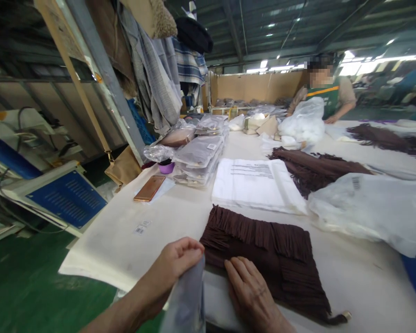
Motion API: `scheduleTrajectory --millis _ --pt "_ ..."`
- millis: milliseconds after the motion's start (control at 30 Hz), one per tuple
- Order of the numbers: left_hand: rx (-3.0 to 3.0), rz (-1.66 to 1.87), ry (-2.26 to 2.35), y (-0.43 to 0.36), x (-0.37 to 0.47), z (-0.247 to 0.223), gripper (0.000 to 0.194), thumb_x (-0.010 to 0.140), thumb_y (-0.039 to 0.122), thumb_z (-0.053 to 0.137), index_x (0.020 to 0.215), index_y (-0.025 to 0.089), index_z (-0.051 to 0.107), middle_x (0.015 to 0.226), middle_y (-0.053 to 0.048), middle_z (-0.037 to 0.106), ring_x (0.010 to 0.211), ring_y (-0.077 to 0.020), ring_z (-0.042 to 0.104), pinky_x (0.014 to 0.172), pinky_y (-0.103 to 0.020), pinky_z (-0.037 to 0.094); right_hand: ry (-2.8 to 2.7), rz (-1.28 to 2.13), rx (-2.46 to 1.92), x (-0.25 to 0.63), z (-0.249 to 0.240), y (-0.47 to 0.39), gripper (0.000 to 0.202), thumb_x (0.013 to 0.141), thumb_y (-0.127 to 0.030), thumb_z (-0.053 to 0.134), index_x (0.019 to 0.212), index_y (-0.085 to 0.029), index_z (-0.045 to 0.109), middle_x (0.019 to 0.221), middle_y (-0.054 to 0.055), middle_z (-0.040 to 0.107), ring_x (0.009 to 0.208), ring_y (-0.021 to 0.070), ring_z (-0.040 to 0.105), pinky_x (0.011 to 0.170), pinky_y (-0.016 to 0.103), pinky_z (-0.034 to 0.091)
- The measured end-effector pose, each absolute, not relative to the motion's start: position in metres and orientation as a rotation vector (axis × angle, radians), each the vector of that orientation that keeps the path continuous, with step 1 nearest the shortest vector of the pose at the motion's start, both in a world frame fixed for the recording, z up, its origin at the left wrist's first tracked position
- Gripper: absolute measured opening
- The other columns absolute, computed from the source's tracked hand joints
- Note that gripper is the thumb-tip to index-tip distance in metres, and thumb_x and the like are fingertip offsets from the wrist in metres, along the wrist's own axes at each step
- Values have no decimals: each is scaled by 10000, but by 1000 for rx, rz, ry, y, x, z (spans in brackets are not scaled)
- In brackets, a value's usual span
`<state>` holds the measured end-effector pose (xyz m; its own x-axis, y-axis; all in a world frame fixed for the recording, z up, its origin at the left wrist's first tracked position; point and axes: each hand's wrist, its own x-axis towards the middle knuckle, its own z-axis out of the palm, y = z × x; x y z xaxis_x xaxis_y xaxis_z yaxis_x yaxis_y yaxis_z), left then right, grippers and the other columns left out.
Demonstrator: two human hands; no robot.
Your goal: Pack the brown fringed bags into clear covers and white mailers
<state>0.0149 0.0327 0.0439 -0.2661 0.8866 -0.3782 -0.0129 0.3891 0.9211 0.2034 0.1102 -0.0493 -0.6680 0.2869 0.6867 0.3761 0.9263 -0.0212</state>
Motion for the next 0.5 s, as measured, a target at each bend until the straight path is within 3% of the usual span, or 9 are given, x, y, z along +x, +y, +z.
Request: scheduleTrajectory --millis 133,200,300,500 --pt "1490 759 1746 75 41 32 374 870 443 359 984 204 622 749 -45 646 615 -179 576 579 -274 416 -2356 -176 -358 221 -43 103 399 789 -21 334 1068 -85 613 990 102 698 965 193 626 800 291 538" --pt "1803 554 1791 85 47 19 306 865 353 402 992 228 651 840 -75 677 773 -239 622 712 -325 446 -2321 -196 -314 233 -38 99 346 817 -28 363 1004 -126 637 923 63 717 895 167 646 756 264 531" --pt "1886 435 1787 89 46 5 312 855 309 421 1027 221 667 884 -121 689 827 -303 638 746 -393 461 -2196 -208 -399 245 -32 100 293 819 -36 430 960 -169 650 817 39 711 778 155 651 701 278 493" --pt "1991 385 1793 85 40 -8 386 873 277 379 1176 207 608 1012 -139 690 895 -308 654 774 -409 510 -2173 -137 -629 246 -14 123 365 785 -49 461 1110 -143 598 1009 107 671 988 219 595 847 384 464"
